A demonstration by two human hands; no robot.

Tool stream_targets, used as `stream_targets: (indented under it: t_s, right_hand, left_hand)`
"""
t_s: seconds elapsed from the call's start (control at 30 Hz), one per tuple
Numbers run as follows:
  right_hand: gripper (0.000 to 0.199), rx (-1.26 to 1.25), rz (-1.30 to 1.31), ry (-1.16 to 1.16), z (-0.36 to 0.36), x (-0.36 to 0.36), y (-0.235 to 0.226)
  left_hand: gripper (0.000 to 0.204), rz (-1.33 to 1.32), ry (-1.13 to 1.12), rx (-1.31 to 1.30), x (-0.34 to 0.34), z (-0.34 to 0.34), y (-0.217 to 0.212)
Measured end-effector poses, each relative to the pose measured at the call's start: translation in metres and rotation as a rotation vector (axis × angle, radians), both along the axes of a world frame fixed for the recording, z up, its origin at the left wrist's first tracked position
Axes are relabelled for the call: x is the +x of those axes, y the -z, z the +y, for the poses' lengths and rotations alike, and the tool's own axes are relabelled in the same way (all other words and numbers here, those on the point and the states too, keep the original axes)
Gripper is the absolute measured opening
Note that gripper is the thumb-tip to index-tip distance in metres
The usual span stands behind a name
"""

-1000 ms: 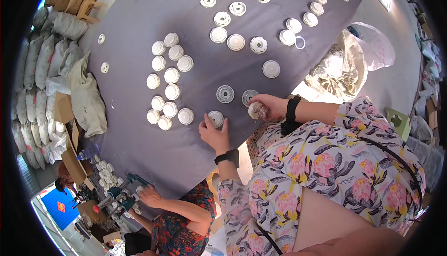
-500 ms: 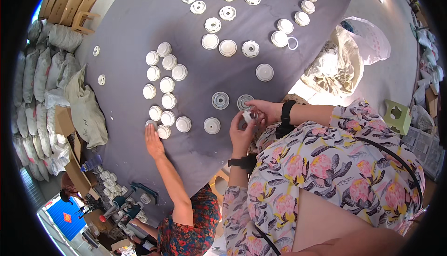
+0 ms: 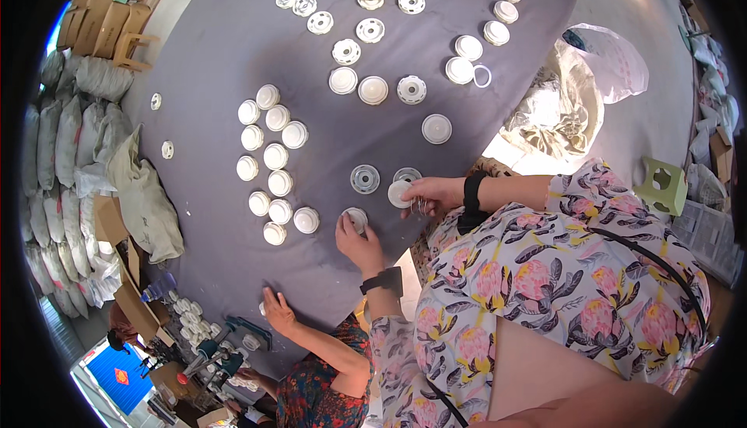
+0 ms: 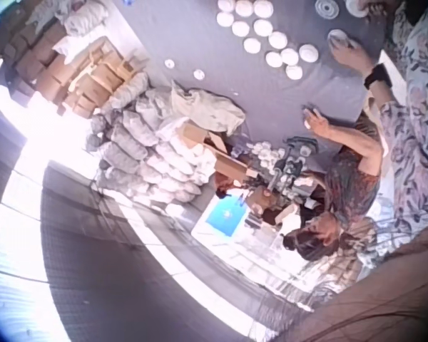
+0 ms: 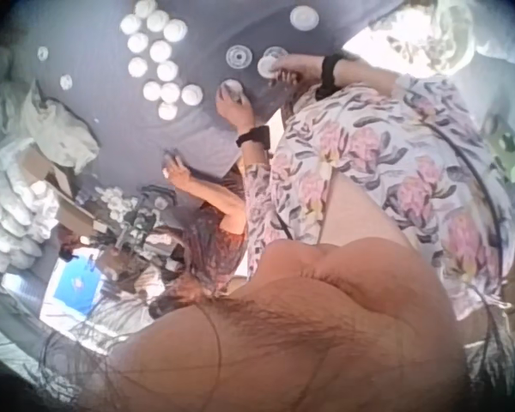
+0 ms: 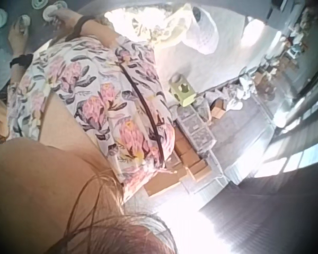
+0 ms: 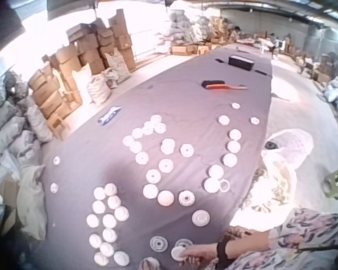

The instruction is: Sorting and arranging white plastic components on a table in a manufacturing setting.

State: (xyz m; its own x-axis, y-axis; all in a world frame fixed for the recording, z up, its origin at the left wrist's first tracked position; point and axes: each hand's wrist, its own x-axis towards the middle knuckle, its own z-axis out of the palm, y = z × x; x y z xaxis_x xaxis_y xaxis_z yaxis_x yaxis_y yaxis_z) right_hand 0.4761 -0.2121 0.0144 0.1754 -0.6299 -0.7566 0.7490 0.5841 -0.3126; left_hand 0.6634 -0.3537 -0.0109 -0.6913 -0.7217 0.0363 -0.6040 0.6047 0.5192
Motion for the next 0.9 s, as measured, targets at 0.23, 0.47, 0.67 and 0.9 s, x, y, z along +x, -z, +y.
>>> stream_targets:
  t_s: [0.23, 0.47, 0.67, 0.9]
  right_hand:
    - [0.027, 0.004, -0.036, 0.046, -0.004, 0.006, 0.003]
    - [0.029, 0.024, -0.021, 0.123, -0.010, 0.014, 0.002]
    - [0.033, -0.066, -0.032, 0.111, 0.000, 0.012, 0.021]
    - [0.042, -0.027, 0.162, -0.003, -0.009, 0.016, 0.008]
  left_hand:
    - [0.044, 0.157, -0.122, 0.109, -0.009, 0.005, -0.024]
    - [0.046, 0.334, 0.101, 0.369, -0.046, 0.041, -0.050]
    - [0.043, 0.256, 0.154, 0.478, -0.045, 0.035, -0.044]
    - [0.025, 0.352, -0.106, 0.872, -0.034, 0.027, -0.014]
